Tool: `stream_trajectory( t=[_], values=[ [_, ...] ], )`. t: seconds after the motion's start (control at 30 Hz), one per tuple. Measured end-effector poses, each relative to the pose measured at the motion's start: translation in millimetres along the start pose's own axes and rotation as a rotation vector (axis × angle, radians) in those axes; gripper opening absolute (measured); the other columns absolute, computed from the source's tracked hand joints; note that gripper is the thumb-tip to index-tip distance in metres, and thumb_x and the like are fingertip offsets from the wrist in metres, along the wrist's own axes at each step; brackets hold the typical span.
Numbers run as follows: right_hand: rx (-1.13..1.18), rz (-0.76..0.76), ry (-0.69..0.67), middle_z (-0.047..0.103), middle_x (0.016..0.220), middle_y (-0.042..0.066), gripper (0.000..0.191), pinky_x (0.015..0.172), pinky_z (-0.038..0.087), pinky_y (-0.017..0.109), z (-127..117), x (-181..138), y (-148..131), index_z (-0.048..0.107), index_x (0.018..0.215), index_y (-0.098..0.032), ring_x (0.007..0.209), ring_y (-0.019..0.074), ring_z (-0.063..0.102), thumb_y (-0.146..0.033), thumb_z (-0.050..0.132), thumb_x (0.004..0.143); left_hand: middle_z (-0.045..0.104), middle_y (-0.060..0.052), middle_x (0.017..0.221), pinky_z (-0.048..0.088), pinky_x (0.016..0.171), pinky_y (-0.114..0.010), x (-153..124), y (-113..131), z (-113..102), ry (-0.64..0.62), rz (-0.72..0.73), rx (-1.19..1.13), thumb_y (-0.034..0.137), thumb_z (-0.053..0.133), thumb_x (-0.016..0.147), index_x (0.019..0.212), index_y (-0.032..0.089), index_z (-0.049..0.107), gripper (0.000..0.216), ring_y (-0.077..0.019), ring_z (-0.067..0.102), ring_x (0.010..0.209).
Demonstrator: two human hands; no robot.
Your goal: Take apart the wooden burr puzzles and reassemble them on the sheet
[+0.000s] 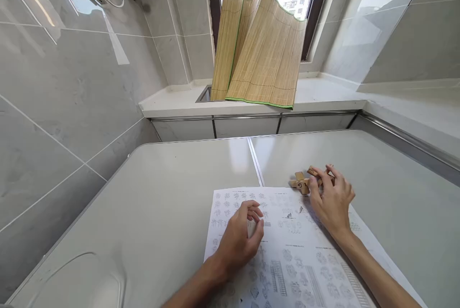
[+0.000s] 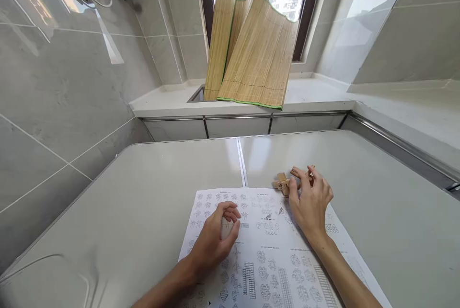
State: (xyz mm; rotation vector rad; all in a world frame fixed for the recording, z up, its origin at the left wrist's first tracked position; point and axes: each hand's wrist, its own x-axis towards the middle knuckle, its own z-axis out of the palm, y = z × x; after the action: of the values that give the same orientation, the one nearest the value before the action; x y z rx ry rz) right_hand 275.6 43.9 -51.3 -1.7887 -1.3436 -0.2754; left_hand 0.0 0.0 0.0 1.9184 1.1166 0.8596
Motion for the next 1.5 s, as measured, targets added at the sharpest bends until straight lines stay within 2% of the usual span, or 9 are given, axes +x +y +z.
stream_trajectory(
  t=[0.2,0.43,0.6,0.7,0.83,1.03,1.27,1.4,1.5],
  values=[
    [-0.001,-0.081,0.007,0.07,0.131,0.01,0.039,0.112,0.026,0.06,1.0,3.7,10.0,0.07,0.125,-0.026,0.136,0.0349,0.049,-0.03,0.039,0.103,0.07,-0.005,0.109,0.056,0.092,-0.041,-0.7,1.6,-0.6,0.016,0.023,0.02,0.021,0.053,0.097,0.125,0.024,0.048,0.029,-0.0193,0.066,0.095],
    [0.006,-0.122,-0.025,0.073,0.125,0.008,0.041,0.106,0.034,0.054,-1.4,7.2,22.7,0.069,0.128,-0.025,0.116,0.0309,0.062,-0.024,0.039,0.099,0.071,-0.006,0.109,0.056,0.092,-0.041,0.0,1.2,-0.7,0.026,0.033,0.021,0.021,0.054,0.097,0.126,0.023,0.047,0.03,-0.019,0.066,0.095],
    [0.13,-0.024,0.021,0.079,0.111,0.01,0.039,0.09,0.048,0.046,-9.9,11.5,18.8,0.073,0.124,-0.021,0.097,0.0302,0.07,-0.034,0.043,0.102,0.071,-0.004,0.108,0.056,0.091,-0.04,-0.2,4.2,-2.7,0.004,0.007,0.029,0.023,0.053,0.099,0.125,0.025,0.048,0.027,-0.019,0.065,0.094],
    [0.214,0.015,0.104,0.078,0.116,0.011,0.038,0.085,0.053,0.041,-17.5,14.1,9.8,0.073,0.125,-0.021,0.1,0.0296,0.072,-0.038,0.046,0.104,0.07,-0.004,0.108,0.055,0.091,-0.041,-0.4,4.5,-2.9,0.0,-0.001,0.031,0.024,0.052,0.1,0.125,0.025,0.048,0.025,-0.019,0.065,0.094],
    [0.342,0.089,0.171,0.077,0.122,0.01,0.035,0.089,0.055,0.042,-27.9,16.0,-9.5,0.073,0.125,-0.023,0.11,0.0303,0.072,-0.042,0.054,0.103,0.07,-0.004,0.108,0.055,0.091,-0.041,0.1,3.0,-2.4,-0.007,-0.006,0.035,0.023,0.052,0.099,0.124,0.025,0.048,0.025,-0.019,0.064,0.094],
    [0.789,0.358,0.136,0.076,0.125,0.01,0.037,0.109,0.052,0.054,-34.5,20.9,-26.4,0.073,0.119,-0.021,0.12,0.0311,0.07,-0.045,0.075,0.091,0.07,-0.004,0.107,0.055,0.091,-0.04,1.8,1.5,-2.5,0.001,-0.001,0.028,0.022,0.053,0.099,0.122,0.024,0.05,0.024,-0.0188,0.065,0.094],
    [1.222,0.579,-0.23,0.077,0.119,0.005,0.041,0.094,0.064,0.043,-31.4,19.4,-23.0,0.073,0.113,-0.027,0.108,0.0264,0.075,-0.048,0.086,0.08,0.071,-0.004,0.106,0.055,0.091,-0.04,3.4,3.6,-2.2,0.012,-0.019,0.0,0.024,0.056,0.097,0.117,0.023,0.055,0.02,-0.0193,0.066,0.093],
    [1.255,0.536,-0.525,0.078,0.12,0.007,0.037,0.099,0.061,0.044,-30.2,5.8,-41.5,0.077,0.108,-0.026,0.117,0.0294,0.071,-0.049,0.086,0.081,0.069,-0.007,0.114,0.054,0.093,-0.041,5.4,3.7,-6.5,0.011,-0.056,-0.085,0.028,0.062,0.095,0.118,0.023,0.055,0.025,-0.0209,0.066,0.1],
    [1.238,0.467,-0.727,0.075,0.129,0.009,0.036,0.107,0.054,0.048,-29.8,-2.8,-54.8,0.078,0.112,-0.026,0.123,0.0316,0.068,-0.048,0.084,0.083,0.064,-0.009,0.13,0.051,0.102,-0.044,6.4,1.8,-10.2,0.017,-0.08,-0.155,0.028,0.074,0.088,0.131,0.025,0.052,0.049,-0.0251,0.063,0.118]
  ],
)
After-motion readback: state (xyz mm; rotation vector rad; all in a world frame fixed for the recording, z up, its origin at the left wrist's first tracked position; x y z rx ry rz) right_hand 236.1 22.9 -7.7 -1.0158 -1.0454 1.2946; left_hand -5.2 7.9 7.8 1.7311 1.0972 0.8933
